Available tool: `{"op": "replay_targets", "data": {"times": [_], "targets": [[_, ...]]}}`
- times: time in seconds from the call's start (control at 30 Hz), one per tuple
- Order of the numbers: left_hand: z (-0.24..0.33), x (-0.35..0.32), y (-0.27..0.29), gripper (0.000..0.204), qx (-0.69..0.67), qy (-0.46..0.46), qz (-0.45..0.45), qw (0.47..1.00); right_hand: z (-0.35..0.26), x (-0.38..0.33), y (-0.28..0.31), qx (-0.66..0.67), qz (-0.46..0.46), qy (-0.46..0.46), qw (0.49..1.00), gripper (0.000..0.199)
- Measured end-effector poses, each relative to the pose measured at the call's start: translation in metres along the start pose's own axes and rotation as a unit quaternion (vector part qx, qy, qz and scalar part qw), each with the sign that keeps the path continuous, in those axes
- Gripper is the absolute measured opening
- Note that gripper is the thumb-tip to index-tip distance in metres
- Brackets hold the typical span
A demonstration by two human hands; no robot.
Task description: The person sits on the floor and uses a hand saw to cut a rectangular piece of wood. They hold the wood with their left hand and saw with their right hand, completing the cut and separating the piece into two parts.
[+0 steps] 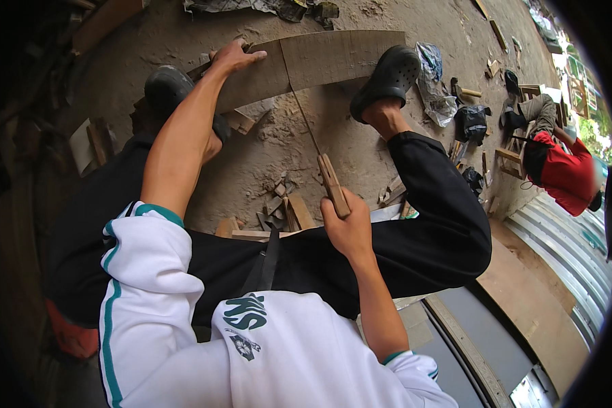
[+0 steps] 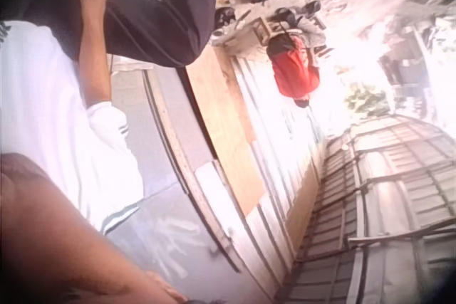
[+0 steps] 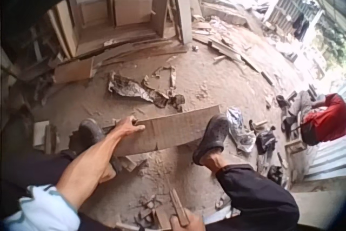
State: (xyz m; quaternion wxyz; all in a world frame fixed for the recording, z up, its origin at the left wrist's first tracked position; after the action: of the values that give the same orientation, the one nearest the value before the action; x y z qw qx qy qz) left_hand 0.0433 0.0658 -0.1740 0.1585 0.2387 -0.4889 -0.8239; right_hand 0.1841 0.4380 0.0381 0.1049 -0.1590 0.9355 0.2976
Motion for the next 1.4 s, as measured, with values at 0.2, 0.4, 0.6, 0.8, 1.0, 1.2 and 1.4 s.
{"op": "replay_targets", "data": {"times": [0.2, 0.4, 0.6, 0.8, 1.0, 1.2, 1.4], "targets": [[0.01, 0.0, -0.006, 0.102, 0.018, -0.009, -0.005, 1.0, 0.048, 0.06, -0.051, -0.02, 0.036, 0.009, 0.999, 0.017], [0.006, -0.003, -0.001, 0.101, 0.0, -0.008, -0.002, 1.0, 0.011, -0.009, -0.007, -0.023, 0.003, -0.034, 0.999, 0.017], [0.017, -0.004, -0.002, 0.102, -0.013, 0.0, -0.011, 1.0, 0.038, 0.071, -0.055, -0.03, 0.023, 0.003, 0.999, 0.017], [-0.016, 0.01, -0.018, 0.097, 0.02, -0.012, 0.011, 1.0, 0.016, -0.012, -0.006, 0.002, 0.028, 0.022, 0.999, 0.016], [0.018, -0.014, 0.004, 0.099, -0.007, 0.0, -0.001, 1.0, 0.03, 0.082, -0.064, -0.039, 0.009, -0.045, 0.998, 0.023], [0.01, -0.011, 0.004, 0.101, -0.037, 0.002, -0.02, 0.999, 0.015, 0.076, -0.048, -0.021, 0.005, -0.024, 0.999, 0.023], [0.005, -0.016, -0.008, 0.103, -0.001, 0.015, 0.016, 1.0, 0.029, 0.093, -0.056, -0.007, -0.004, -0.071, 0.997, 0.024]]}}
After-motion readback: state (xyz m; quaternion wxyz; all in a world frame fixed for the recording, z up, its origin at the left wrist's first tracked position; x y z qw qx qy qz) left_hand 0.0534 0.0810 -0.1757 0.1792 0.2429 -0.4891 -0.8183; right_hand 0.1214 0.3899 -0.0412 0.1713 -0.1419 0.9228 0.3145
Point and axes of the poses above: each hand's wrist, its own x-axis towards the middle knuckle, its own y-axis out of the back of the hand, z = x × y, the point moved 5 cm from there along x, towards the middle knuckle, and after that the axes turned 7 degrees about z, right-handed, at the moved point
